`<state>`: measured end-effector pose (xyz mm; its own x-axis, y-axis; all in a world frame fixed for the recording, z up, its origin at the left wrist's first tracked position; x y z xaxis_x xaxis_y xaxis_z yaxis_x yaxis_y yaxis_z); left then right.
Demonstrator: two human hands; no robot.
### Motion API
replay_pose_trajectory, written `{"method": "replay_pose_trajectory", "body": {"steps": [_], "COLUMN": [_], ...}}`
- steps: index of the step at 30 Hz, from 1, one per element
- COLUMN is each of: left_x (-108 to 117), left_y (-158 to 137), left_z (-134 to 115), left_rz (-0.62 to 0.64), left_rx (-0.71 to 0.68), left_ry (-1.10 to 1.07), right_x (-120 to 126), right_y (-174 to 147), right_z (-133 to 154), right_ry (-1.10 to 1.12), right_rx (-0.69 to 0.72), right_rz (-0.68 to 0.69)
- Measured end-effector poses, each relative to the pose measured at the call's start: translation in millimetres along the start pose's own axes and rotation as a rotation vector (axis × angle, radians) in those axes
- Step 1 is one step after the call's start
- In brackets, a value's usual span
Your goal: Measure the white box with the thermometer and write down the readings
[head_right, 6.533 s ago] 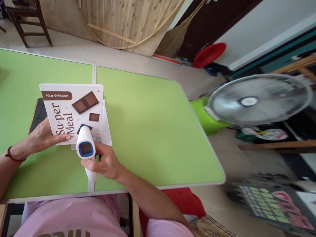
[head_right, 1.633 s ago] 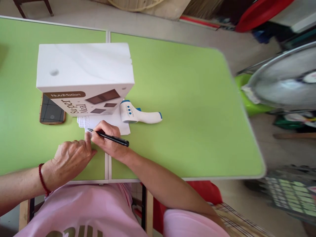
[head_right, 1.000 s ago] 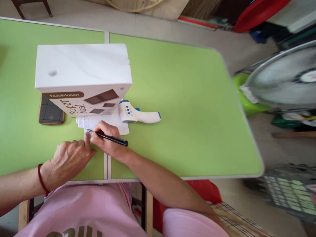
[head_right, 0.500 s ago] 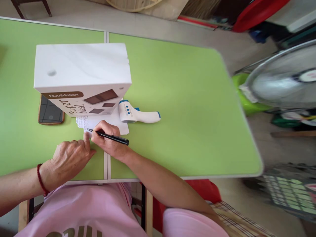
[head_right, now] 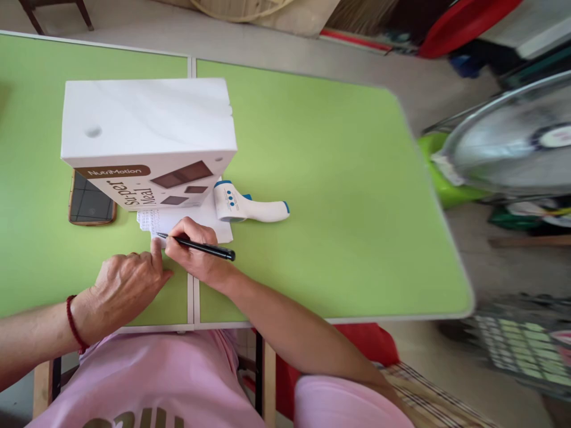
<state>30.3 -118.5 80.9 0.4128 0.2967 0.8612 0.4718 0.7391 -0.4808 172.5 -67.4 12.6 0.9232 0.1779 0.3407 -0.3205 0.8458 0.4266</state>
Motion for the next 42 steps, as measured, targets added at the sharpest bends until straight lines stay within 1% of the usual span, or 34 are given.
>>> {"method": "replay_pose_trajectory", "body": {"steps": [7,15,20,24,28,34,38,42], "left_x": [-2.0,-3.1,-1.1,-0.4,-2.0,-3.3,-1.7,-1.4], "left_y": [1.5,0.4,-0.5,-0.2,1.0,1.3,0.3,0.1], "left_z": [0.3,-1.1,0.6,1.3,1.0,0.2,0.6,0.9], "left_rz": [-0.005,-0.049,-0.029,-0.029,-0.049,-0.047,-0.058,-0.061], "left_rx": [0.007,0.019,0.007,0.017,0.019,0.018,0.017,0.016], "left_ry": [0.003,0.009,-0.004,-0.011,-0.014,-0.002,0.005,0.01], "right_x": [2.5,2.3,1.9,1.9,2.5,1.8,0.9,1.2], "right_y": [0.5,0.6,-0.5,0.1,0.7,-0.3,-0.7,-0.5], "right_z": [-2.2,-0.9,-2.2,-2.6,-3.1,-3.8,-3.9,-3.3], "right_ry": [0.019,-0.002,-0.045,-0.015,0.02,0.019,0.006,0.013], "right_rx": [0.013,0.015,-0.028,-0.024,0.0,-0.002,-0.041,-0.022], "right_rz": [-0.037,-0.022,-0.009,0.002,-0.009,-0.043,-0.026,-0.012]}}
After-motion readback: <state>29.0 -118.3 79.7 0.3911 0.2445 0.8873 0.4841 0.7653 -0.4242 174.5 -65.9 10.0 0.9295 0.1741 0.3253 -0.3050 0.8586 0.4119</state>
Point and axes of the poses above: each hand's wrist, its own y-axis towards the middle knuckle, its own x-axis out of the back of the hand, z = x × y, the point moved 1 cm from there along y, towards the middle knuckle, and after that the axes turned 8 degrees about y, right-handed, at the moved point
